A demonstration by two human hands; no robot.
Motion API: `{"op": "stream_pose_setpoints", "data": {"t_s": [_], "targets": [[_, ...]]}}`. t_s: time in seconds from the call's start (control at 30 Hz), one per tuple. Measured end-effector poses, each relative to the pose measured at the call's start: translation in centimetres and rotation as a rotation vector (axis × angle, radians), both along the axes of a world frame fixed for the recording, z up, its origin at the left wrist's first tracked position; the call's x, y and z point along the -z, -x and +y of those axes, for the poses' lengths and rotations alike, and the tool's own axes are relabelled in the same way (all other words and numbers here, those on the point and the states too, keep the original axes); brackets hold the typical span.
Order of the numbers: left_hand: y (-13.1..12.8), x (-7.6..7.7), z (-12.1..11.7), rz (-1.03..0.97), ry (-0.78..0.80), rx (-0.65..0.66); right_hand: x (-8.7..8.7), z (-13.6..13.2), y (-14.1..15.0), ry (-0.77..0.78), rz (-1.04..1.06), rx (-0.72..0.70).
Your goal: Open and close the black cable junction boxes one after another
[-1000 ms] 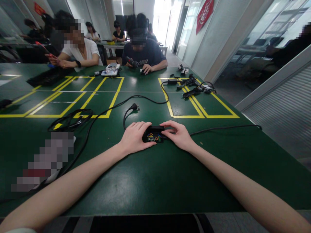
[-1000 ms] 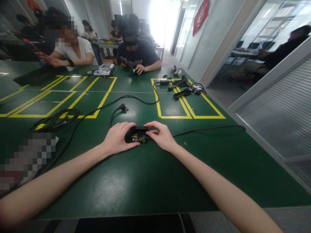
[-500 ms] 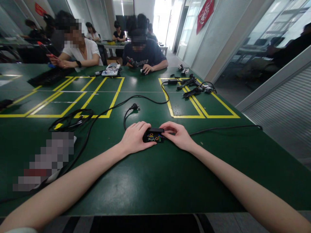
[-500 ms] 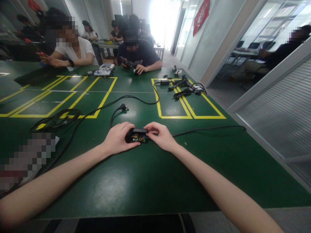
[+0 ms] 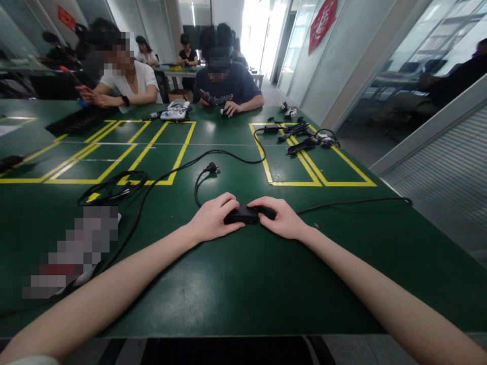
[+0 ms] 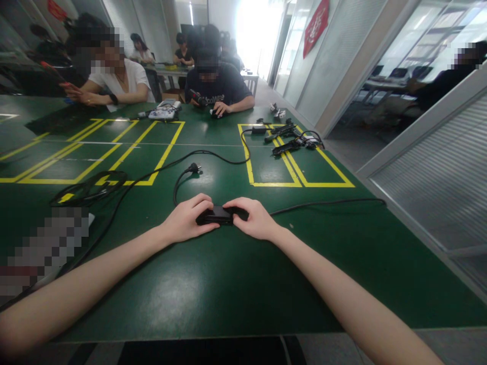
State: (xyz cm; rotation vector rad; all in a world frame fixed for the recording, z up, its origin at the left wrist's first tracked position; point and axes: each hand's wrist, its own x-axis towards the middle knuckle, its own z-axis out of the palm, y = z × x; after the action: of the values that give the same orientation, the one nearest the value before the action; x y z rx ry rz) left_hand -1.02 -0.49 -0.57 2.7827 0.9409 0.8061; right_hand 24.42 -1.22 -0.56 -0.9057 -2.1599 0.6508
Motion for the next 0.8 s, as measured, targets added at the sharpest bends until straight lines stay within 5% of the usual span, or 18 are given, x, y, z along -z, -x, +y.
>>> {"op": "stream_pose_setpoints", "data": {"t_s": [0.2, 0.8], "targets": [[0.06, -0.05, 0.13, -0.032, -0.002, 0.092, -0.28, -0.1, 0.02, -0.154, -0.028, -0.061], [-0.19, -0.27, 0.11, 0.066, 0.048, 0.021, -0.41, -0.37, 0.42, -0.227, -0.22, -0.038]]}}
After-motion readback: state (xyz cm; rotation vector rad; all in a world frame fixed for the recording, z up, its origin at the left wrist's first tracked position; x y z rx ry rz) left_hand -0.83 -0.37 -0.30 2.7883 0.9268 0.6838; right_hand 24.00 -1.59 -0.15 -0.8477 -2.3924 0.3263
